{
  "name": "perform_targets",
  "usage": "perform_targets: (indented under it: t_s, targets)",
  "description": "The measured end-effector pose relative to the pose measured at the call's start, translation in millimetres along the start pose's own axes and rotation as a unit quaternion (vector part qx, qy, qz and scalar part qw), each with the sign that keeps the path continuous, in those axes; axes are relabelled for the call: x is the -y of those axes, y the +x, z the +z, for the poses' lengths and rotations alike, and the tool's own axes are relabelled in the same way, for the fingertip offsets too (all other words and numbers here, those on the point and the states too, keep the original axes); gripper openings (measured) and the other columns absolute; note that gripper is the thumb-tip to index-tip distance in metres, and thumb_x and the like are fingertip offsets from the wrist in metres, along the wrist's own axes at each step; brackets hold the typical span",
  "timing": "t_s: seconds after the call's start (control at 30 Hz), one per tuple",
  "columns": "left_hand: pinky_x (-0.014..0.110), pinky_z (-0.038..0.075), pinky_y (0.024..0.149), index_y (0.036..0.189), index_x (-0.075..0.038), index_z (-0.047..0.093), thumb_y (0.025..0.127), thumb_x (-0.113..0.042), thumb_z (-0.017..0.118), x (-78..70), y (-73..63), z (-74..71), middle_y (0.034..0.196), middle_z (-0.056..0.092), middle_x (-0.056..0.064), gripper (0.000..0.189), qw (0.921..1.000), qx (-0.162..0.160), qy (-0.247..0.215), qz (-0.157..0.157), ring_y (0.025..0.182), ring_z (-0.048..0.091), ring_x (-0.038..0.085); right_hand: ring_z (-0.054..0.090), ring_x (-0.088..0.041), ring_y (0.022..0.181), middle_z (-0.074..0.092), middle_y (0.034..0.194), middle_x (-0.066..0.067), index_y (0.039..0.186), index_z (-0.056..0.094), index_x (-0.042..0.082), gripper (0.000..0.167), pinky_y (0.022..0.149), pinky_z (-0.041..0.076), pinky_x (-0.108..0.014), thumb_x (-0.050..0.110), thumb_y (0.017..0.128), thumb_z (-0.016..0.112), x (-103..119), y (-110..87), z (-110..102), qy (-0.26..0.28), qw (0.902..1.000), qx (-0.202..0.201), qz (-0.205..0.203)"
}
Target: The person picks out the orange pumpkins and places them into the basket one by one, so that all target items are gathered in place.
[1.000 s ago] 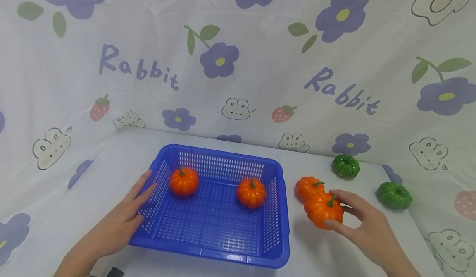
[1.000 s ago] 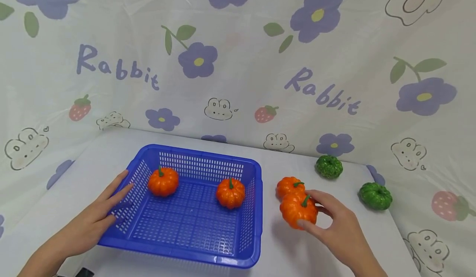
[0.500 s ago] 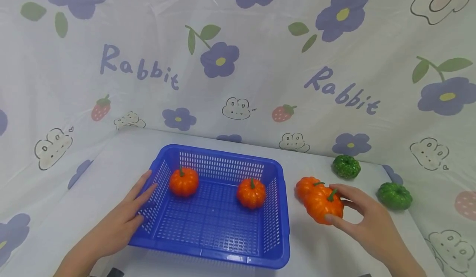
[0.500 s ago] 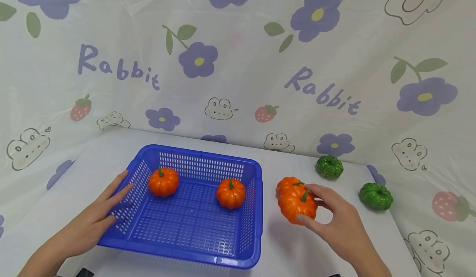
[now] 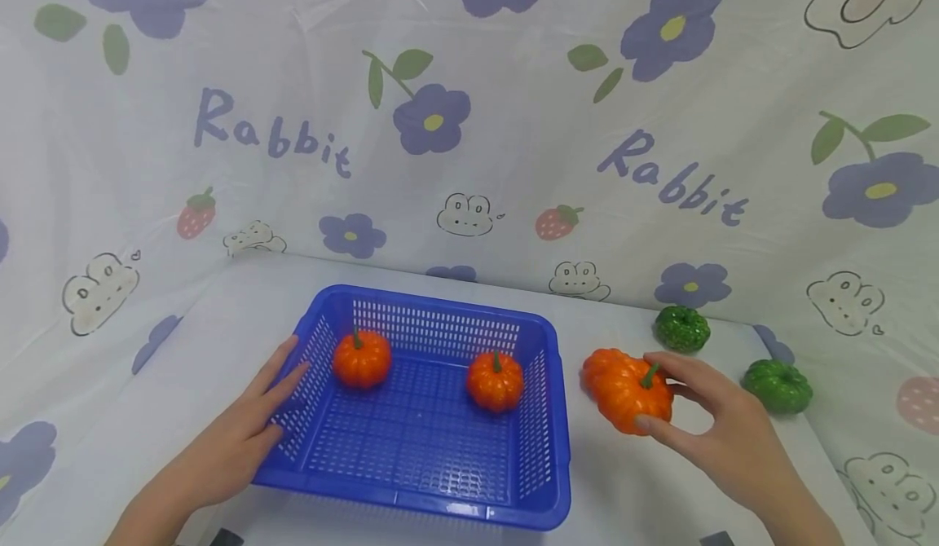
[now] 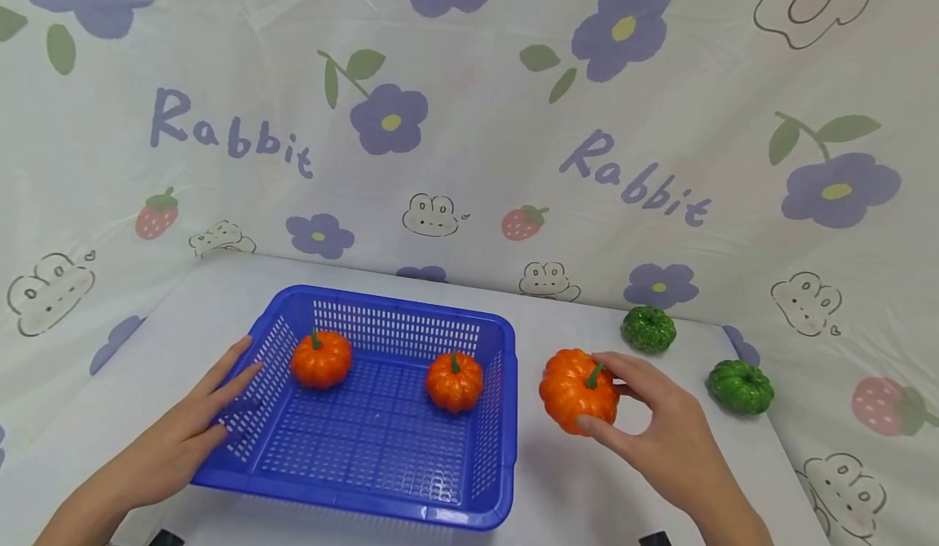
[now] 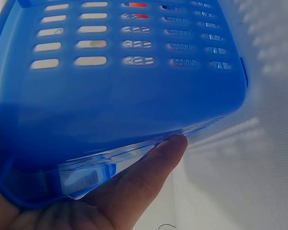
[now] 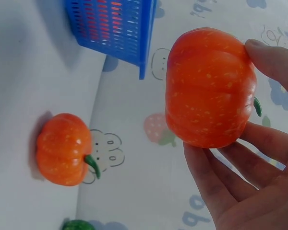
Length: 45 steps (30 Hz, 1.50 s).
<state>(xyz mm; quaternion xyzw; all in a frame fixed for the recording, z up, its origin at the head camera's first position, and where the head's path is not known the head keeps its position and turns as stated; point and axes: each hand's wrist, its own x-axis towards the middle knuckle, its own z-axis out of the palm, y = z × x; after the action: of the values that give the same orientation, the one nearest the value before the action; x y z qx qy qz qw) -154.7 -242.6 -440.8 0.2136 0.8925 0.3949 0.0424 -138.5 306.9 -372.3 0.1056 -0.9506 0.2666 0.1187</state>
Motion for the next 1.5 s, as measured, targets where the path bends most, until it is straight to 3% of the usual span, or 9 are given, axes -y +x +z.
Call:
perform_targets:
  t_s: [0.13, 0.4, 0.97, 1.17, 1.5]
  targets:
    - [0.005, 0.007, 0.111, 0.169, 0.0, 0.032, 0.102, 0.007, 0.051, -0.2, -0.9, -0.4, 0.183, -0.002, 0.007, 0.07, 1.0, -0.002, 0.0, 0.001, 0.163, 0.01, 0.048, 0.07, -0.037, 0.119, 0.067, 0.144, -0.016, 0.147, 0.066, 0.008, 0.073, 0.095, 0.046, -0.011, 0.025, 0.083, 0.097, 5.1, 1.9, -1.0, 0.005, 0.9999, -0.007, -0.01]
    - [0.004, 0.008, 0.111, 0.168, 0.0, 0.033, 0.102, 0.007, 0.052, 2.6, -1.5, 0.2, 0.183, 0.0, 0.008, 0.07, 0.9998, -0.01, 0.003, 0.014, 0.162, 0.012, 0.048, 0.07, -0.038, 0.119, 0.068, 0.142, -0.016, 0.146, 0.067, 0.009, 0.072, 0.093, 0.038, -0.002, 0.02, 0.082, 0.098, 12.8, 8.5, -2.3, 0.021, 0.9991, -0.014, -0.035]
    - [0.003, 0.008, 0.111, 0.167, 0.003, 0.033, 0.101, 0.008, 0.051, 3.3, 0.5, 0.5, 0.182, 0.0, 0.011, 0.069, 0.9997, -0.01, -0.003, 0.022, 0.162, 0.012, 0.051, 0.072, -0.032, 0.117, 0.07, 0.14, -0.009, 0.145, 0.069, 0.013, 0.07, 0.095, 0.044, -0.007, 0.017, 0.081, 0.098, 30.2, 20.3, -2.2, 0.043, 0.9954, -0.022, -0.083]
    - [0.004, 0.008, 0.111, 0.169, 0.001, 0.032, 0.101, 0.008, 0.051, 4.4, 1.1, 1.7, 0.182, -0.001, 0.01, 0.07, 0.9999, -0.007, -0.007, 0.014, 0.162, 0.011, 0.049, 0.072, -0.029, 0.116, 0.072, 0.136, -0.006, 0.144, 0.07, 0.013, 0.066, 0.094, 0.046, -0.008, 0.018, 0.084, 0.096, 41.3, 26.7, -1.1, 0.049, 0.9929, -0.014, -0.108]
    - [0.003, 0.007, 0.111, 0.168, 0.002, 0.032, 0.1, 0.008, 0.051, 4.9, 0.7, 3.5, 0.182, -0.001, 0.01, 0.071, 0.9998, -0.008, -0.01, 0.016, 0.163, 0.011, 0.049, 0.07, -0.024, 0.121, 0.07, 0.139, 0.0, 0.145, 0.069, 0.018, 0.062, 0.096, 0.052, -0.018, 0.024, 0.087, 0.094, 52.6, 34.7, 5.0, 0.065, 0.9913, 0.016, -0.113]
